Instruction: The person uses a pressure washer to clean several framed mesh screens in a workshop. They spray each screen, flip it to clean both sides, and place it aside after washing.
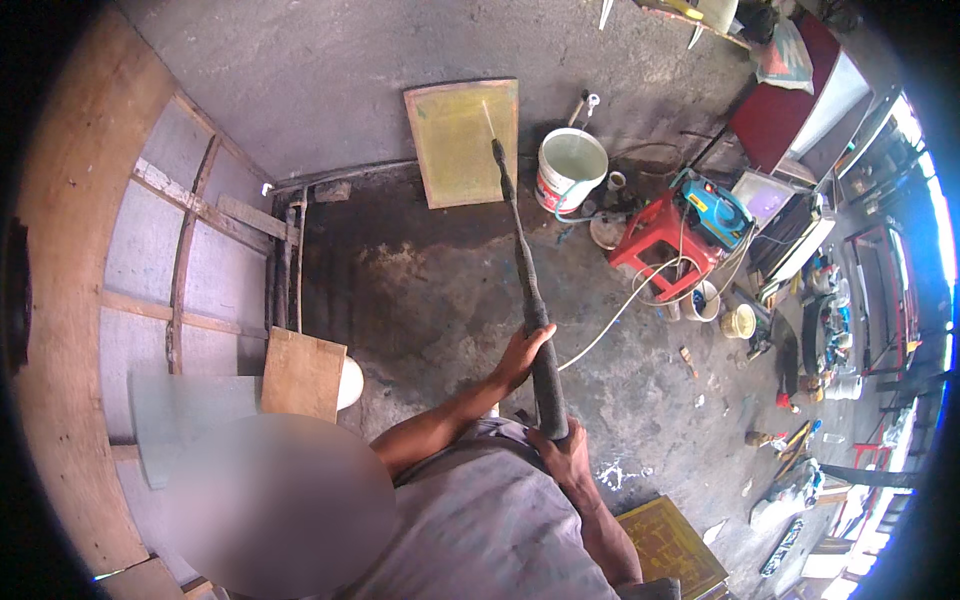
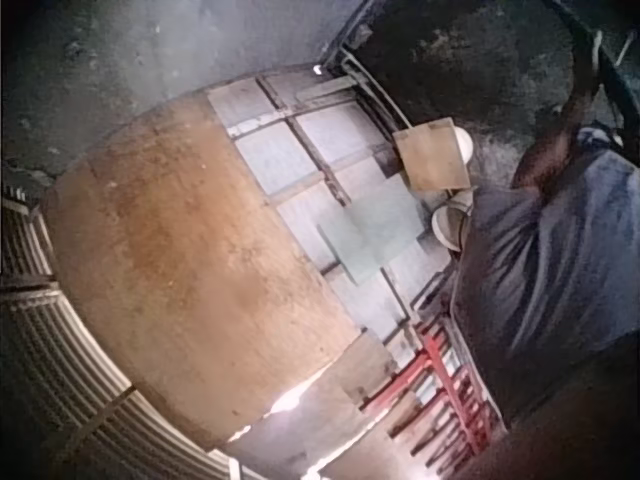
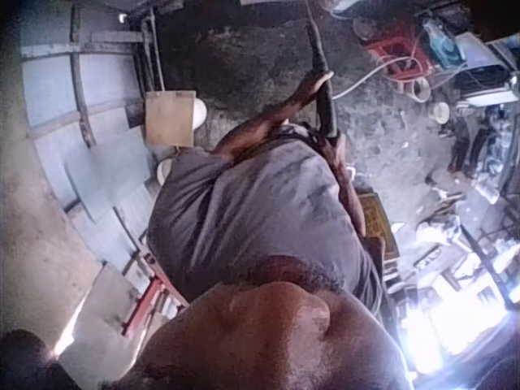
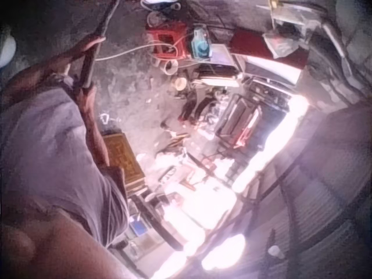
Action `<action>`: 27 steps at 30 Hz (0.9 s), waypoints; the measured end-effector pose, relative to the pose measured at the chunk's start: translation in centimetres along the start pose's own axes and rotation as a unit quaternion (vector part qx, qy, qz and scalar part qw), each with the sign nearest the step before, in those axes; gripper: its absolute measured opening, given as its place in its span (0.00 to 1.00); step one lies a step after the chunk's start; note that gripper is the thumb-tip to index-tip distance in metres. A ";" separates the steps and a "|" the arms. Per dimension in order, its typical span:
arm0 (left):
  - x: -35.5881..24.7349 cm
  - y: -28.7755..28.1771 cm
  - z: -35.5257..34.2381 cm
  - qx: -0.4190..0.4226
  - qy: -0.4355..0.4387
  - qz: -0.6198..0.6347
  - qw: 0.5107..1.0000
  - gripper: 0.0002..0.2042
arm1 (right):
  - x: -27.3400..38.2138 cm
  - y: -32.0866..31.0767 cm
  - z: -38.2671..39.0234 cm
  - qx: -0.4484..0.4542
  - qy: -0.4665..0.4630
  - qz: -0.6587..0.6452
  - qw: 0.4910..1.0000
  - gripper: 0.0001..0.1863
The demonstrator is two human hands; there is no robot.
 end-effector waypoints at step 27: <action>-0.2 0.6 0.8 -0.004 -0.009 0.028 1.000 0.15 | -0.2 -1.1 -0.1 0.012 -0.020 0.001 1.000 0.18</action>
Point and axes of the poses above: each hand's wrist, its own z-axis away from the middle knuckle, its own y-axis out of the palm, x = y × z, the point moved 4 cm from there along -z, towards the middle knuckle, and after that the axes turned 6 degrees about y, right-handed, at the moved point
